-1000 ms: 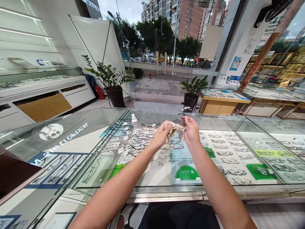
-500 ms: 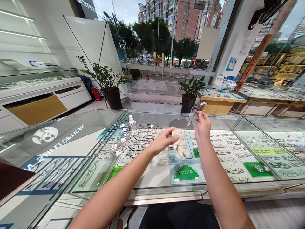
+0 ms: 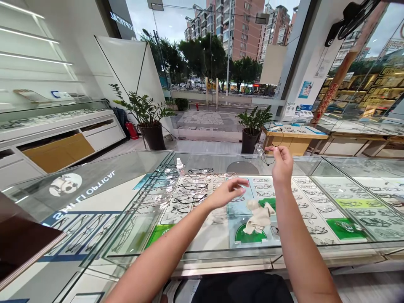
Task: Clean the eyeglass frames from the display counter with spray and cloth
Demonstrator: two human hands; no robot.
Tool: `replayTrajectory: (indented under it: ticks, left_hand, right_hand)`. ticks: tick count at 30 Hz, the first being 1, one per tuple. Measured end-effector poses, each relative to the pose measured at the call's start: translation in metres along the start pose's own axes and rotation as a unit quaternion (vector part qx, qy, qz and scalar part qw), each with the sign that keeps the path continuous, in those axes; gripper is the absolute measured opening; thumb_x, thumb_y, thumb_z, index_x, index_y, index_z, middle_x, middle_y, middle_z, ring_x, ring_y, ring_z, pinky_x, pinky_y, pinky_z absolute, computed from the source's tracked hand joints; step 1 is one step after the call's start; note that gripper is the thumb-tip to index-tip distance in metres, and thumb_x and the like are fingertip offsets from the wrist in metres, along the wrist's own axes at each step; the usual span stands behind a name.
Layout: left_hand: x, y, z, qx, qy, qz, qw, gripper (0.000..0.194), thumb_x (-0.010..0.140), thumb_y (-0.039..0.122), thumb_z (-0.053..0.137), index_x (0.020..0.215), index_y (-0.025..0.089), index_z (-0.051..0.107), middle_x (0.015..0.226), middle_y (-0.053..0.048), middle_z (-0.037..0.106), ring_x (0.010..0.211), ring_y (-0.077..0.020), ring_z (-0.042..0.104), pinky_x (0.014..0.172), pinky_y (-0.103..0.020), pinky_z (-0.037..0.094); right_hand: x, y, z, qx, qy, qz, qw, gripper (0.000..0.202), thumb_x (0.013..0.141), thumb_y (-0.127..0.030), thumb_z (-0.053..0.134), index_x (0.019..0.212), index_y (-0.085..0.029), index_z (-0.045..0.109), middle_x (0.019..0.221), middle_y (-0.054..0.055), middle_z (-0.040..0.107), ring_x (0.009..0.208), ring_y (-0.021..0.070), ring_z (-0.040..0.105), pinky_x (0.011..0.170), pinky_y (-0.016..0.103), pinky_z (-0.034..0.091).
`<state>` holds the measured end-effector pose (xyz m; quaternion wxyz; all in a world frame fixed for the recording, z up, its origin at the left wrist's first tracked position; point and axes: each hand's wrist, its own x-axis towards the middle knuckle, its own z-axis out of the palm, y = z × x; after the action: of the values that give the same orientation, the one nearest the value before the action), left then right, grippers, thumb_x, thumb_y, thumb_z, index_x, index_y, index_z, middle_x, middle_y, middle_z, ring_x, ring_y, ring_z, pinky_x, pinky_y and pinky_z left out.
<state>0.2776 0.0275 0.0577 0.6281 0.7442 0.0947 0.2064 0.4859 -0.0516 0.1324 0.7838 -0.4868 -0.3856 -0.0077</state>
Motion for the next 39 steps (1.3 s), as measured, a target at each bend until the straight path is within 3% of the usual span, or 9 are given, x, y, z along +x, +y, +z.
replayTrajectory:
  ticks: [2,4,7,12,16,21,28,35,39]
  left_hand:
    - [0.000,0.005,-0.013,0.097,0.178,0.058,0.977,0.038,0.097,0.047,0.069,0.123,0.019,0.068,0.130,-0.014,0.071,0.115,-0.0253,0.069,0.101,-0.041,0.052]
    - [-0.004,0.015,-0.026,0.195,0.312,0.135,0.920,0.033,0.098,0.041,0.066,0.123,0.019,0.067,0.127,-0.013,0.070,0.117,-0.0252,0.065,0.105,-0.041,0.048]
    - [-0.011,0.047,-0.039,0.277,0.398,0.231,0.844,0.037,0.098,0.039,0.067,0.128,0.019,0.063,0.130,-0.014,0.066,0.123,-0.0262,0.061,0.110,-0.042,0.045]
    - [-0.016,0.131,-0.044,0.364,0.284,0.247,0.852,0.083,0.084,0.047,0.083,0.155,0.024,0.046,0.159,-0.016,0.051,0.145,-0.0331,0.050,0.123,-0.050,0.038]
    - [-0.021,0.174,-0.043,0.403,0.200,0.228,0.863,0.073,0.084,0.052,0.084,0.147,0.026,0.058,0.152,-0.013,0.060,0.140,-0.0335,0.056,0.121,-0.052,0.042]
    - [-0.029,0.182,-0.044,0.384,0.182,0.210,0.881,0.047,0.087,0.050,0.083,0.123,0.023,0.073,0.125,-0.009,0.076,0.114,-0.0269,0.070,0.104,-0.045,0.056]
    - [-0.040,0.184,-0.039,0.367,0.198,0.189,0.889,0.048,0.081,0.049,0.088,0.119,0.022,0.077,0.114,-0.009,0.079,0.103,-0.0258,0.074,0.093,-0.042,0.064]
    - [-0.044,0.191,-0.049,0.311,0.305,0.182,0.882,0.047,0.079,0.049,0.090,0.114,0.020,0.078,0.104,-0.008,0.079,0.096,-0.0223,0.075,0.084,-0.035,0.066]
    - [-0.050,0.196,-0.059,0.274,0.342,0.187,0.879,0.048,0.078,0.048,0.091,0.113,0.018,0.077,0.097,-0.008,0.077,0.091,-0.0207,0.075,0.078,-0.032,0.067]
  right_hand:
    - [0.002,-0.018,0.004,-0.040,-0.058,0.000,0.998,0.023,0.096,-0.047,0.064,0.089,-0.024,0.062,0.094,0.004,0.077,0.096,0.0215,0.067,0.093,0.036,0.047]
    - [0.006,-0.035,0.011,-0.074,-0.105,-0.001,0.992,0.021,0.096,-0.044,0.062,0.088,-0.024,0.063,0.090,0.004,0.075,0.091,0.0214,0.067,0.089,0.035,0.048]
    - [0.013,-0.062,0.021,-0.148,-0.168,0.001,0.975,0.017,0.094,-0.038,0.061,0.085,-0.024,0.065,0.084,0.002,0.073,0.081,0.0196,0.064,0.075,0.033,0.044]
    - [0.008,-0.104,0.029,-0.261,-0.304,-0.034,0.916,0.020,0.098,-0.035,0.057,0.084,-0.025,0.067,0.078,-0.001,0.070,0.065,0.0162,0.053,0.063,0.032,0.035]
    - [-0.004,-0.122,0.030,-0.289,-0.327,-0.102,0.894,0.019,0.100,-0.034,0.058,0.087,-0.027,0.071,0.087,0.002,0.074,0.080,0.0210,0.061,0.070,0.033,0.038]
    - [-0.009,-0.133,0.026,-0.324,-0.336,-0.129,0.875,0.019,0.101,-0.035,0.058,0.089,-0.029,0.072,0.090,0.002,0.074,0.088,0.0240,0.062,0.078,0.037,0.041]
    - [-0.009,-0.140,0.028,-0.304,-0.351,-0.154,0.872,0.021,0.101,-0.035,0.058,0.086,-0.028,0.071,0.090,0.002,0.075,0.090,0.0245,0.063,0.081,0.039,0.044]
    - [0.003,-0.127,0.017,-0.106,-0.314,-0.037,0.943,0.036,0.104,-0.056,0.058,0.128,-0.034,0.073,0.125,0.006,0.076,0.119,0.0266,0.069,0.098,0.041,0.055]
    - [0.007,-0.123,0.013,-0.090,-0.347,0.007,0.933,0.042,0.093,-0.050,0.077,0.132,-0.035,0.073,0.131,0.006,0.076,0.121,0.0284,0.069,0.100,0.043,0.058]
